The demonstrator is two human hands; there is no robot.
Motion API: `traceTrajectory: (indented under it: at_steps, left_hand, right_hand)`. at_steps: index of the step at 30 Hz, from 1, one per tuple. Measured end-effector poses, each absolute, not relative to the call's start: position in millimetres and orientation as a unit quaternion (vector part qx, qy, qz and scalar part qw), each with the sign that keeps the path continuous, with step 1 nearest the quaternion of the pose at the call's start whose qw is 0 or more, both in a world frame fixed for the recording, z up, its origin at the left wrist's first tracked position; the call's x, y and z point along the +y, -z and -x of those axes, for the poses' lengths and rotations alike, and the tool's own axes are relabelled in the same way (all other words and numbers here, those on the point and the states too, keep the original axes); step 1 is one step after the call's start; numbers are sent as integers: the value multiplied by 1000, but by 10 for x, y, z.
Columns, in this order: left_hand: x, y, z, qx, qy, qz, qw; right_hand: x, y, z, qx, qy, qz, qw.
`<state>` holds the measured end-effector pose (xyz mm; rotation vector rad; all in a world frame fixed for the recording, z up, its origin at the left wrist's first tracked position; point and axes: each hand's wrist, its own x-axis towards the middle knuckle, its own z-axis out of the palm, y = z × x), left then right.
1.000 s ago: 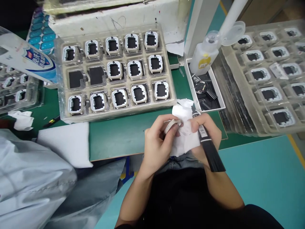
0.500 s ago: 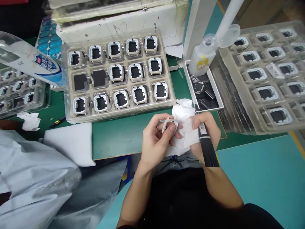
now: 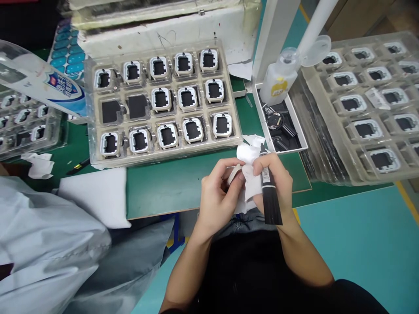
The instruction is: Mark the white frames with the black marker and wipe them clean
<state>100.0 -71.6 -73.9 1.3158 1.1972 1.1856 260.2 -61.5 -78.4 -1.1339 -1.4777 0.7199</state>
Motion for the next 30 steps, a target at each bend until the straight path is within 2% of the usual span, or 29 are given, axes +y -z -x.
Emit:
traceTrajectory:
  at_steps: [7, 14, 20, 23, 30]
  left_hand:
    - [-721, 716, -993, 498, -479, -582, 429]
    - [-699, 704, -1002, 470, -485, -521, 522]
    - [-674, 684, -1007, 452, -495, -469, 575]
    - [-665, 673, -1005, 441, -502, -460, 584]
    - [-684, 699, -1022, 468, -490, -485, 553]
  right_hand:
    - [-590, 764, -2597, -611, -319, 480, 543]
    - [-554, 666, -2602, -568, -345, 460, 588]
    - [-541, 628, -2579, -548, -380, 461, 586]
    - [-536, 642, -2575, -543, -403, 441, 590]
    - [-603, 689, -2556, -557, -365, 479, 572]
